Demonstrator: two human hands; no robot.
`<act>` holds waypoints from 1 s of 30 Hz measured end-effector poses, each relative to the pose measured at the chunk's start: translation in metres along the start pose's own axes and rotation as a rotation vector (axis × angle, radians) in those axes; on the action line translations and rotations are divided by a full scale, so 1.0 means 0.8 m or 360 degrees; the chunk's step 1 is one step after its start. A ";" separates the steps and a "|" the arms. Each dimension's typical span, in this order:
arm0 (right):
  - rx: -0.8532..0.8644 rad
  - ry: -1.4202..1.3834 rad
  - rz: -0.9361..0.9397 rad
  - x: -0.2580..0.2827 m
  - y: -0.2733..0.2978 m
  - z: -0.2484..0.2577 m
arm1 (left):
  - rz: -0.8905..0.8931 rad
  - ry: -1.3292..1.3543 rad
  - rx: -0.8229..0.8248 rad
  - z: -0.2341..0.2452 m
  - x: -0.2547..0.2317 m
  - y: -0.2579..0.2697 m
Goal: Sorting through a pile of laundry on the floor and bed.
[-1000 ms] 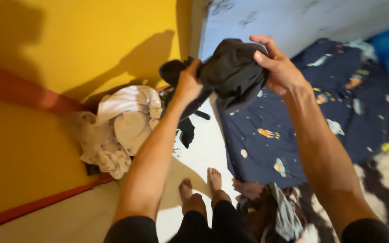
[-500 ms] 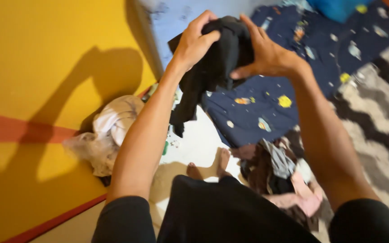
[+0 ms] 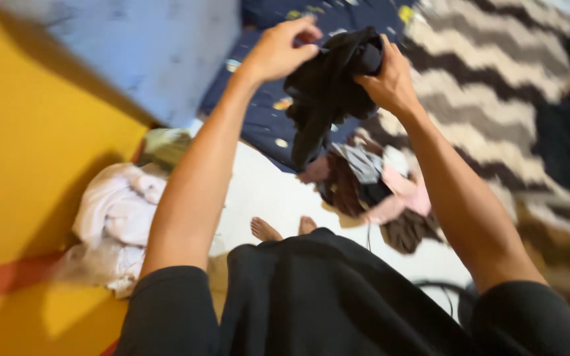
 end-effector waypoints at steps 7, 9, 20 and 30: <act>-0.0174 0.0181 -0.0379 -0.119 0.101 0.098 | 0.0286 -0.0118 0.0247 -0.106 -0.035 -0.031; -0.0220 0.0363 -0.0600 -0.155 0.130 0.113 | 0.0408 -0.0013 0.0291 -0.132 -0.039 -0.036; 0.0069 0.0423 -0.0853 -0.299 0.235 0.098 | 0.0381 0.0036 0.0417 -0.182 -0.022 -0.037; 0.0246 0.0420 -0.0661 -0.244 0.162 0.058 | 0.0788 -0.0023 0.0284 -0.103 -0.010 0.028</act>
Point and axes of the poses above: each hand's wrist, its own y-axis away from the middle knuckle, its own z-axis out of the back of the hand, x = y × z, the point moved 2 cm from there along -y, towards the middle knuckle, and after that the axes turned 10 degrees about -z, right-handed, at the moved point
